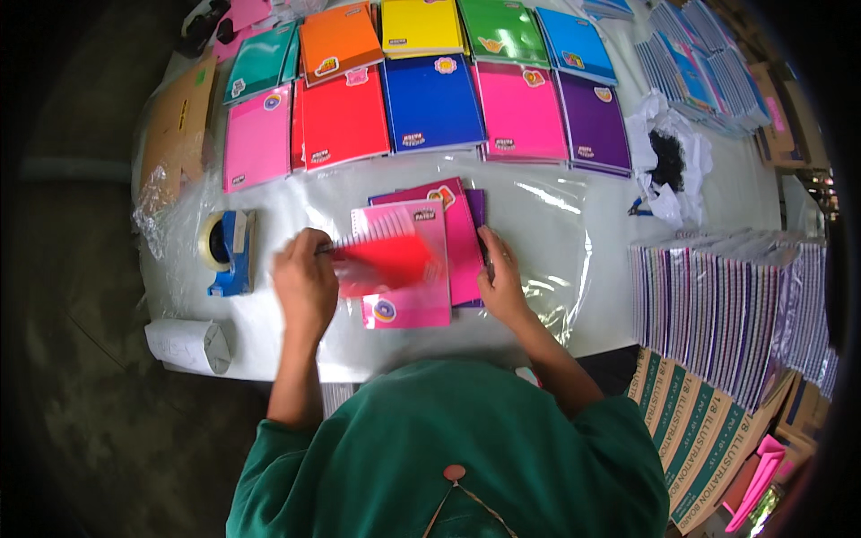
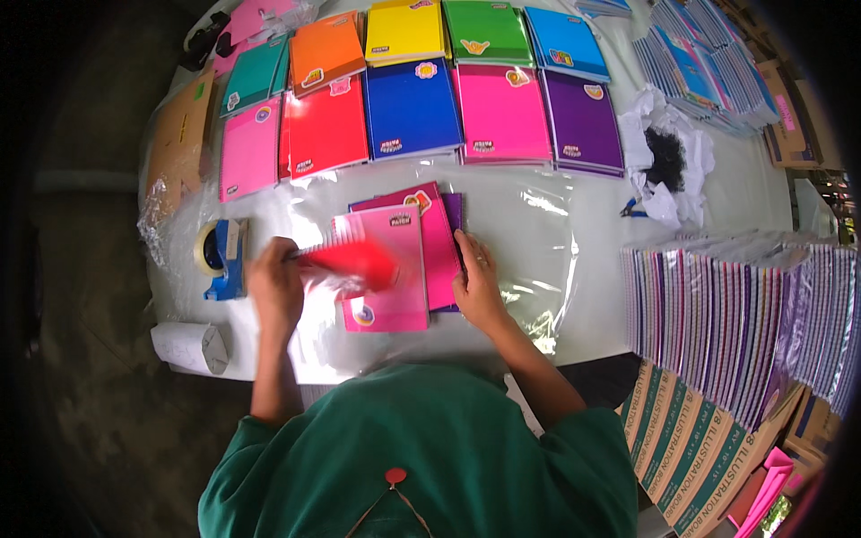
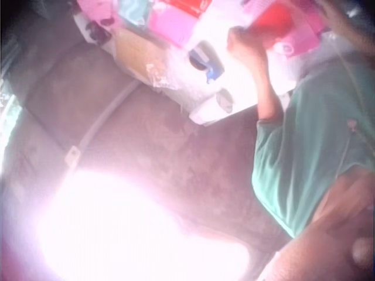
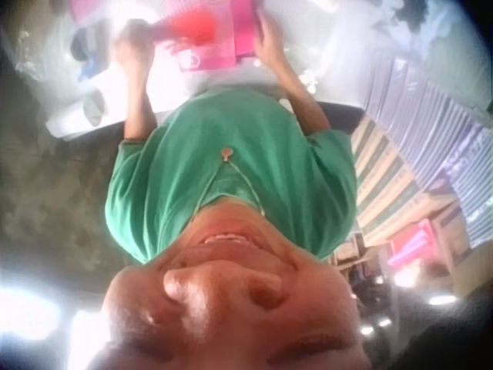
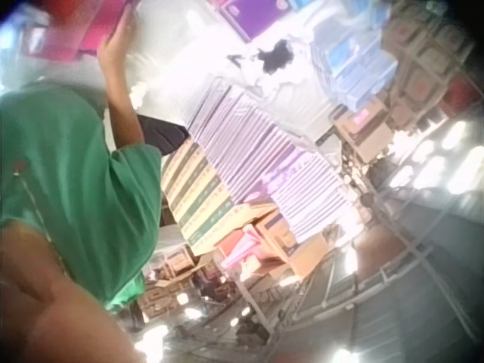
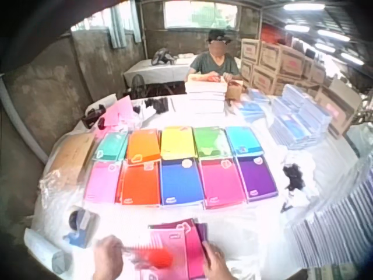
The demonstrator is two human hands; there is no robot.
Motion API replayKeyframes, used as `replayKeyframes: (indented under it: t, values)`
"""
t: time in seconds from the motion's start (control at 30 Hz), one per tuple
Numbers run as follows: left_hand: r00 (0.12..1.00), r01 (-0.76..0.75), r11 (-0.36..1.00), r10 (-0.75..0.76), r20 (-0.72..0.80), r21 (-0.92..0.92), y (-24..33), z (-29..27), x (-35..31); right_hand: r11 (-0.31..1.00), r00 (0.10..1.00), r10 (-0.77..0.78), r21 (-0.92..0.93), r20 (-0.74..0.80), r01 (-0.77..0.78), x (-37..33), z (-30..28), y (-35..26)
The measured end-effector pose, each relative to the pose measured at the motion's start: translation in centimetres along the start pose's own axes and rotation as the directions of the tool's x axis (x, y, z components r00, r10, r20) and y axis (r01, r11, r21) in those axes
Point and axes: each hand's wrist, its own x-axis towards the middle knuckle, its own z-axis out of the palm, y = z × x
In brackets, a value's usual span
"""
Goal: The person places a stack of notebooks into a plastic bag, folds the edges of the bag, and secures them with adhesive tape before placing the packaged stack onto a larger pile.
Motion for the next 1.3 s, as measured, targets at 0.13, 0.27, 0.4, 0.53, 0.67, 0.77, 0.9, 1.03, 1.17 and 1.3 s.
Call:
replayKeyframes:
  t: [0.13, 0.27, 0.4, 0.53, 0.67, 0.77, 0.9, 1.03, 1.17, 1.3]
  values:
    - [0.785, -0.619, 0.742, 0.594, 0.177, 0.256, 7.1, -2.0, 2.0, 0.992, 0.97, -0.117, 0.016, -0.215, 0.123, 7.7, -2.5, -1.3]
    - [0.629, -0.682, 0.709, 0.693, 0.352, -0.18, 0.9, 12.9, 1.2, 0.975, 0.927, -0.219, -0.026, -0.304, 0.222, 19.3, -3.9, -3.5]
    - [0.777, -0.628, 0.758, 0.621, -0.101, -0.178, 1.4, 11.2, 7.9, 0.985, 0.928, -0.169, -0.087, -0.331, 0.148, 30.7, -3.1, -1.4]
    - [0.85, -0.22, 0.967, 0.255, -0.462, 0.128, -2.5, 7.6, 27.7, 0.852, 0.923, 0.3, -0.367, -0.24, -0.373, 41.8, -1.5, 1.2]
    - [0.919, 0.392, 0.896, -0.391, -0.048, 0.207, -4.3, 6.3, 37.3, 0.64, 0.858, 0.392, -0.572, -0.332, -0.514, 45.2, 3.1, 0.2]
    - [0.912, 0.377, 0.898, -0.403, 0.079, 0.226, -7.8, 8.1, 40.5, 0.67, 0.846, 0.476, -0.524, -0.24, -0.526, 46.5, 2.4, -1.2]
    - [0.945, 0.297, 0.95, -0.307, 0.11, 0.099, -8.8, 7.7, 43.2, 0.662, 0.808, 0.576, -0.51, -0.121, -0.548, 46.4, 0.6, -0.4]
    - [0.936, 0.162, 0.964, -0.082, -0.343, 0.213, -14.4, 2.2, 46.1, 0.807, 0.839, 0.545, -0.261, -0.017, -0.529, 47.2, -5.2, 5.2]
    - [0.923, 0.355, 0.88, -0.383, 0.03, 0.316, -22.3, -0.8, 47.5, 0.611, 0.701, 0.658, -0.349, -0.274, -0.711, 45.7, -8.3, 9.4]
    - [0.901, 0.386, 0.758, -0.188, -0.391, 0.525, -19.5, 0.7, 44.0, 0.578, 0.699, 0.631, -0.397, -0.336, -0.713, 45.1, -6.9, 6.1]
